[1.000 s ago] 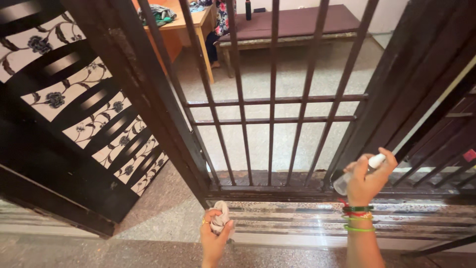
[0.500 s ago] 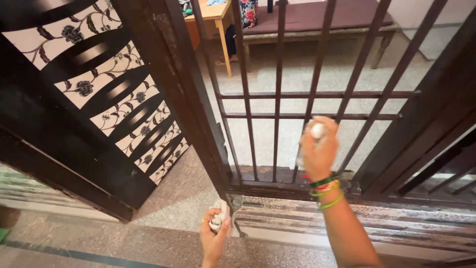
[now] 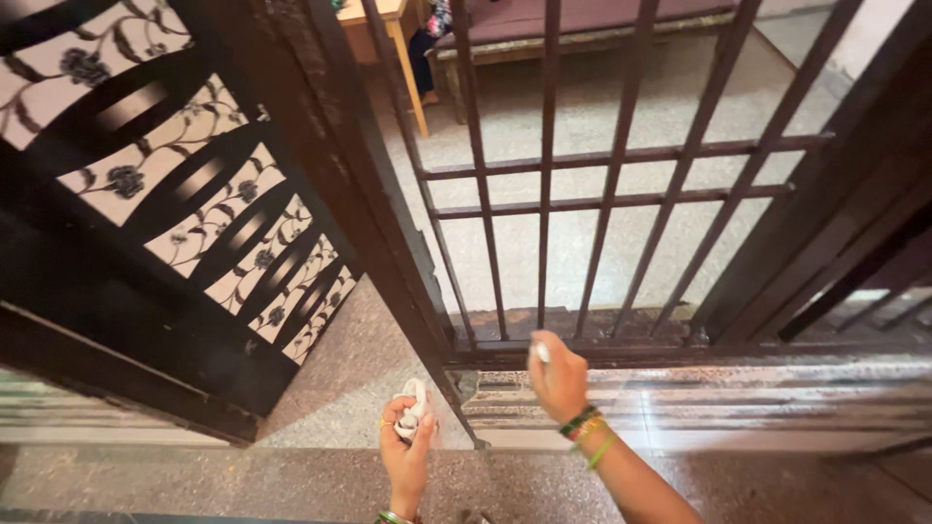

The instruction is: The person sprays a clear liquid onto a metal gate and wipes the bars with a white cloth. The person repeatedly sprays and wipes different sections of the gate, focusing on the lower and middle bars.

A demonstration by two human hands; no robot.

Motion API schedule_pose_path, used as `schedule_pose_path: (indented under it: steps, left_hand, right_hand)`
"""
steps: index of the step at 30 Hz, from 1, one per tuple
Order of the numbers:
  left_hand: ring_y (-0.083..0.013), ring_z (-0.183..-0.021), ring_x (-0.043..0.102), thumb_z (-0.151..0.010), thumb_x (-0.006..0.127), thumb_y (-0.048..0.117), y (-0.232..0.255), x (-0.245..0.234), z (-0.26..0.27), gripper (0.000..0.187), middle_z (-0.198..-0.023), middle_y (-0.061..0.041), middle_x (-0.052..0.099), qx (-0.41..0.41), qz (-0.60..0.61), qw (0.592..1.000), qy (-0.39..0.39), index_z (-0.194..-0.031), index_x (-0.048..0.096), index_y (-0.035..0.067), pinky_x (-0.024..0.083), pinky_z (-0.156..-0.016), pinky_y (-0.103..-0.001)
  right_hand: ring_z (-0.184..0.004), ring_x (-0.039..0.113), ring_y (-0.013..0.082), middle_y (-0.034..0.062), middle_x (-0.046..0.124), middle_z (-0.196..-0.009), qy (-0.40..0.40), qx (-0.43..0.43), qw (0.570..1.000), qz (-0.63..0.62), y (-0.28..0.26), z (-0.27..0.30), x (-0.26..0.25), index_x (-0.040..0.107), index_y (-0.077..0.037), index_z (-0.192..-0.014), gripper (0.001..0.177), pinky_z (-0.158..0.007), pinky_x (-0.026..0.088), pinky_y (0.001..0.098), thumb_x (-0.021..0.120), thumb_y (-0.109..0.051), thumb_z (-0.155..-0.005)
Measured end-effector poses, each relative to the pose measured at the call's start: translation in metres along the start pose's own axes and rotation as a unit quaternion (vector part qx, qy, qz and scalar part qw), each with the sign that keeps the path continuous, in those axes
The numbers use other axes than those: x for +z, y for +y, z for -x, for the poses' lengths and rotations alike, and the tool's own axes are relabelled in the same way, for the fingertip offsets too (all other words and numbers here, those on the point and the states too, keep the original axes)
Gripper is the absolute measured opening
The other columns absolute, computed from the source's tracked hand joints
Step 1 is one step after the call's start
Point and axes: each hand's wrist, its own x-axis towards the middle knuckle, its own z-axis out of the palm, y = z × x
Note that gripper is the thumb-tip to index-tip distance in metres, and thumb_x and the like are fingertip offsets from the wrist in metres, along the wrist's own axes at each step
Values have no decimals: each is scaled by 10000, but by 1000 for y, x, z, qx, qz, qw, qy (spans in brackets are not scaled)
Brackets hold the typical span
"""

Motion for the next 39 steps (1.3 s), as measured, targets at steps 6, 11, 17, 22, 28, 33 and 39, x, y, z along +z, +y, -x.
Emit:
schedule_pose_path:
  steps: [6,11,17,22,28,33,39]
  left_hand:
    - [-103,-805,632,-868,738,56,-2,14,-5,362,-1013,-38,652,-40,0,999,-26,-1190,573,60,514,-667,-255]
    - [-98,-893,619,-884,731,68,-3,40,-6,352,-1072,-37,647,-37,19,997,-60,-1196,567,67,508,-741,-258]
    - [-102,-961,599,-889,738,62,-2,71,-4,338,-1124,-39,620,-12,2,995,-98,-1191,587,59,504,-833,-268]
    - [-100,-1038,595,-901,714,58,2,95,0,321,-1169,-36,603,15,-5,994,-108,-1192,576,58,493,-900,-262]
    - [-112,-953,593,-881,737,55,-4,108,7,347,-1125,-42,611,-8,-20,994,-103,-1195,590,59,498,-832,-267]
    - [-104,-991,593,-884,726,53,-1,116,10,337,-1146,-38,610,10,-11,994,-105,-1189,583,60,500,-852,-261]
    - [-109,-951,598,-872,733,48,0,127,13,323,-1121,-35,599,-31,0,995,-95,-1162,591,63,525,-804,-273]
  right_hand:
    - [-720,712,339,158,709,-803,22,159,980,114,88,54,-60,620,-124,-1247,322,-636,533,452,639,-146,-927]
    - [-669,709,294,133,700,-786,87,213,969,89,119,69,-116,562,-123,-1312,356,-636,534,436,588,-143,-958]
    - [-657,699,260,142,680,-802,186,230,950,103,140,67,-158,540,-112,-1273,289,-634,531,423,577,-124,-987]
    - [-603,633,216,100,606,-786,259,313,914,2,184,64,-191,475,-112,-1317,341,-579,519,385,537,-72,-985]
    - [-633,614,205,79,587,-812,295,314,900,-65,202,52,-222,456,-96,-1333,355,-586,527,361,516,-57,-986]
    - [-742,685,256,143,673,-837,290,197,924,154,158,8,-239,519,-79,-1340,332,-699,537,389,578,-69,-1014]
    - [-799,720,245,131,694,-928,337,23,927,165,129,-72,-256,543,-53,-1297,256,-727,571,364,617,-35,-1052]
